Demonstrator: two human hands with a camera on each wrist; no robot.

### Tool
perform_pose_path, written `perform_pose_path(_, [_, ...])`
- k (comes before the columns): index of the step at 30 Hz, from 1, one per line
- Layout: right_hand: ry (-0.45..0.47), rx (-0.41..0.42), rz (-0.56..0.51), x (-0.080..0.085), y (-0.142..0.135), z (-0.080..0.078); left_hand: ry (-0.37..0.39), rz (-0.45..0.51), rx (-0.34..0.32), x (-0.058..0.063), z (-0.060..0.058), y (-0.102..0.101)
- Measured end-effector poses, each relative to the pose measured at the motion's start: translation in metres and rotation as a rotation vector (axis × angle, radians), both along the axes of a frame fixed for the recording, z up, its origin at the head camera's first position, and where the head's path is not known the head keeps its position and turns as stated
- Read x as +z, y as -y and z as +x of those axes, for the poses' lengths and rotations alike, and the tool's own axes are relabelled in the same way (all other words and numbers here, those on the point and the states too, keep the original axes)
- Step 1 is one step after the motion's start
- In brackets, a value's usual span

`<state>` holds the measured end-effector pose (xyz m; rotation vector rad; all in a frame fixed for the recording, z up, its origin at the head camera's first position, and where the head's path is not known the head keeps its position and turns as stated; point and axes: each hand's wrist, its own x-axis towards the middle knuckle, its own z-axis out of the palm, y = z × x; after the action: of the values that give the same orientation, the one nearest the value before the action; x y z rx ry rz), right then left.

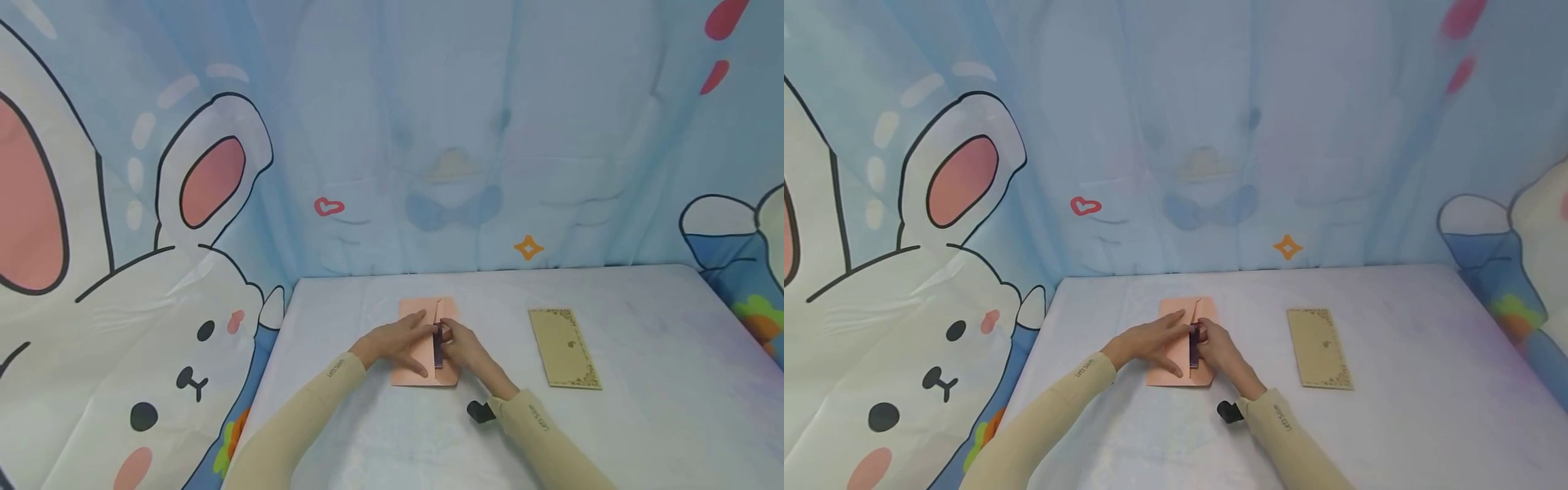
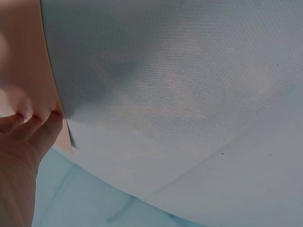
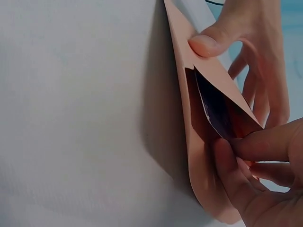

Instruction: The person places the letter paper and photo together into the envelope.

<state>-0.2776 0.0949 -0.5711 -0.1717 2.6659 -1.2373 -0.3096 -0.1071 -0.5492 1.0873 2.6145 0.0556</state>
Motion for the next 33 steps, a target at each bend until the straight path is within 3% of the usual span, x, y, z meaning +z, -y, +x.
perform_pose_path(14, [-0.135,0.04,0.009,-0.009,0.011,-0.001,-0.006,0.006,-0.01,-0.003,-0.002,-0.002])
perform_pose_path(26, [-0.04,0.021,-0.021,-0.006,-0.014,0.003,0.014,-0.007,0.014,-0.005,-0.004,-0.001])
perform_pose_path(33, [-0.089,0.019,-0.044,-0.004,-0.038,0.012,0.012,0.008,0.005,-0.005,-0.003,0.0])
